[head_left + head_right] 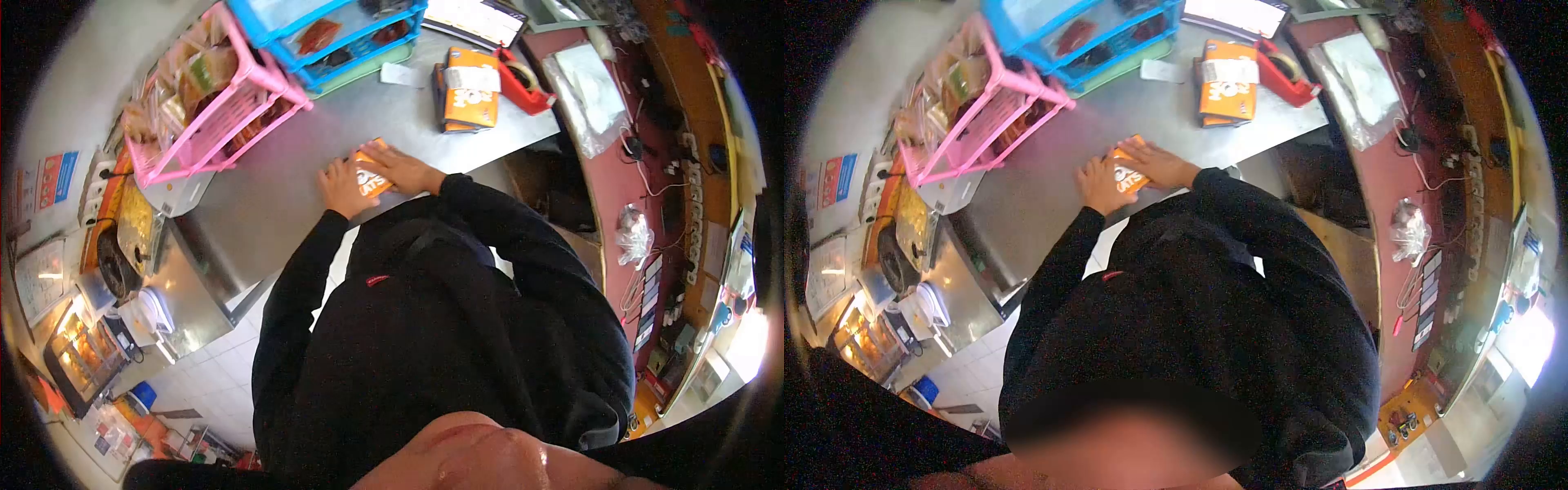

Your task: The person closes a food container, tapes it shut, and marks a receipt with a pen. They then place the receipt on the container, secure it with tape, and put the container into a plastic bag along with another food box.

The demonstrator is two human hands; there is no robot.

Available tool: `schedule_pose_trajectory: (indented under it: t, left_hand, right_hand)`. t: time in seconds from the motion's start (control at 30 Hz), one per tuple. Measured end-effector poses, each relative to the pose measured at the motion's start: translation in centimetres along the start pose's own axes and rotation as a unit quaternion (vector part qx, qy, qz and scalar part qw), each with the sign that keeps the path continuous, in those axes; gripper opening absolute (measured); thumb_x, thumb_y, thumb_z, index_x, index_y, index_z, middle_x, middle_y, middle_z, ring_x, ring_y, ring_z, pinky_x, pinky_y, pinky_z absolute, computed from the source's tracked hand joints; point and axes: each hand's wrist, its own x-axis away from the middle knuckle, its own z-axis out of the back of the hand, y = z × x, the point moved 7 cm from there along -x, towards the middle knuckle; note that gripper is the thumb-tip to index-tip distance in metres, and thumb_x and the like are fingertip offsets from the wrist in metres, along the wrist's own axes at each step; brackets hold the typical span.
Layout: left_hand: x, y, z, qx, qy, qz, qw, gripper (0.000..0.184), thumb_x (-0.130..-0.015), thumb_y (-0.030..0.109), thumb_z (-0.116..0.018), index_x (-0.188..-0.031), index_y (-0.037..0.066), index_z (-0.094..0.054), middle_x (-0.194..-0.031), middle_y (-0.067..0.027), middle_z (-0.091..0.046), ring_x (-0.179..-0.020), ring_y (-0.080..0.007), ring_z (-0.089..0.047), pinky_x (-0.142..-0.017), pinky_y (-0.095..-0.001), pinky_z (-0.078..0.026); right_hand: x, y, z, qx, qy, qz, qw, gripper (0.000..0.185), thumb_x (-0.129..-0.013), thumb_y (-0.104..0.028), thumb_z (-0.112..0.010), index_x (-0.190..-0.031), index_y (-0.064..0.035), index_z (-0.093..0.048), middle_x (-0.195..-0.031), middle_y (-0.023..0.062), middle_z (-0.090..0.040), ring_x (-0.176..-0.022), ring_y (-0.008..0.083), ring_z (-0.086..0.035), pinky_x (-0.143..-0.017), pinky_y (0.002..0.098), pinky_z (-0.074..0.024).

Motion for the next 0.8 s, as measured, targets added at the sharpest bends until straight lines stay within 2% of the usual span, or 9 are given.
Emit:
schedule_pose_trajectory:
  t: [0.07, 0.1, 0.17, 0.27, 0.33, 0.43, 0.5, 0.6, 0.8]
  left_hand:
    - [-1.6, 0.4, -0.6, -0.039, -0.022, 0.008, 0.999, 0.116, -0.040, 0.049, -0.082, -0.135, 0.007, -0.031, -0.122, -0.0160, -0.041, -0.117, -0.0311, -0.038, -0.094, -0.0499, -0.028]
    - [-2.1, 0.5, -1.4, -0.034, -0.015, 0.009, 0.999, 0.116, -0.040, 0.049, -0.082, -0.135, 0.007, -0.031, -0.122, -0.0160, -0.041, -0.117, -0.0311, -0.038, -0.094, -0.0499, -0.028]
    - [-2.5, 1.1, -1.8, 0.010, 0.062, -0.034, 0.997, 0.119, -0.040, 0.047, -0.083, -0.137, 0.008, -0.027, -0.121, -0.0178, -0.040, -0.116, -0.0327, -0.039, -0.096, -0.0518, -0.028]
    - [-2.8, 1.6, -3.1, 0.002, -0.116, 0.067, 0.991, 0.127, -0.041, 0.046, -0.083, -0.141, 0.007, -0.016, -0.126, -0.0222, -0.036, -0.118, -0.0366, -0.037, -0.097, -0.0538, -0.029]
    - [-3.0, 2.5, -4.6, -0.017, -0.140, 0.110, 0.984, 0.129, -0.042, 0.046, -0.083, -0.142, 0.007, -0.011, -0.127, -0.0235, -0.034, -0.120, -0.0381, -0.036, -0.097, -0.0541, -0.029]
    - [-3.5, 3.8, -5.4, -0.046, -0.181, 0.166, 0.968, 0.133, -0.046, 0.045, -0.082, -0.142, 0.006, 0.001, -0.131, -0.0261, -0.030, -0.125, -0.0413, -0.029, -0.098, -0.0551, -0.029]
    - [-3.6, 4.7, -6.0, -0.049, -0.158, 0.206, 0.965, 0.132, -0.048, 0.046, -0.081, -0.142, 0.006, 0.002, -0.133, -0.0260, -0.027, -0.126, -0.0411, -0.028, -0.101, -0.0548, -0.027]
    - [-3.5, 5.6, -6.4, 0.025, -0.210, 0.276, 0.938, 0.132, -0.050, 0.048, -0.079, -0.142, 0.005, 0.005, -0.136, -0.0265, -0.023, -0.128, -0.0408, -0.025, -0.103, -0.0529, -0.026]
    - [-3.5, 6.0, -6.0, 0.012, -0.205, 0.291, 0.935, 0.132, -0.049, 0.048, -0.079, -0.142, 0.005, 0.004, -0.135, -0.0266, -0.025, -0.128, -0.0401, -0.027, -0.103, -0.0515, -0.027]
  right_hand:
    - [0.4, 1.1, 0.8, -0.032, -0.053, -0.021, 0.998, 0.066, -0.078, -0.031, -0.064, -0.135, -0.0109, -0.038, -0.145, 0.0208, -0.024, -0.134, 0.0368, -0.025, -0.109, 0.0469, -0.0229]
    - [0.9, 1.9, 2.1, -0.081, -0.007, -0.012, 0.997, 0.049, -0.078, -0.025, -0.066, -0.122, -0.0083, -0.054, -0.131, 0.0189, -0.047, -0.122, 0.0298, -0.046, -0.101, 0.0417, -0.0369]
    - [3.7, 3.0, 9.0, -0.230, -0.026, -0.157, 0.960, 0.029, -0.078, -0.019, -0.066, -0.103, -0.0053, -0.065, -0.103, 0.0124, -0.065, -0.095, 0.0233, -0.063, -0.085, 0.0351, -0.0482]
    - [12.5, 10.9, 18.8, -0.185, 0.218, -0.289, 0.914, 0.018, -0.079, -0.012, -0.064, -0.094, -0.0043, -0.067, -0.089, 0.0100, -0.067, -0.078, 0.0219, -0.065, -0.072, 0.0305, -0.0504]
    - [18.9, 17.8, 24.7, 0.009, 0.396, -0.284, 0.873, 0.017, -0.080, -0.007, -0.058, -0.095, -0.0035, -0.064, -0.080, 0.0124, -0.067, -0.074, 0.0236, -0.066, -0.068, 0.0319, -0.0509]
    - [25.2, 30.1, 22.8, -0.076, 0.274, -0.460, 0.841, 0.017, -0.083, -0.011, -0.056, -0.094, 0.0009, -0.062, -0.077, 0.0144, -0.067, -0.057, 0.0225, -0.065, -0.054, 0.0324, -0.0517]
    - [26.1, 32.4, 19.0, -0.397, 0.119, -0.536, 0.736, 0.018, -0.084, -0.012, -0.057, -0.093, 0.0033, -0.062, -0.073, 0.0128, -0.066, -0.051, 0.0198, -0.064, -0.045, 0.0290, -0.0494]
    - [25.5, 32.6, 18.4, -0.499, 0.121, -0.499, 0.698, 0.019, -0.083, -0.017, -0.062, -0.087, 0.0023, -0.060, -0.065, 0.0090, -0.062, -0.045, 0.0163, -0.060, -0.038, 0.0247, -0.0439]
    - [32.4, 29.5, 21.2, -0.340, 0.142, -0.534, 0.761, 0.028, -0.078, -0.028, -0.072, -0.066, -0.0051, -0.059, -0.051, 0.0015, -0.052, -0.038, 0.0085, -0.045, -0.035, 0.0238, -0.0340]
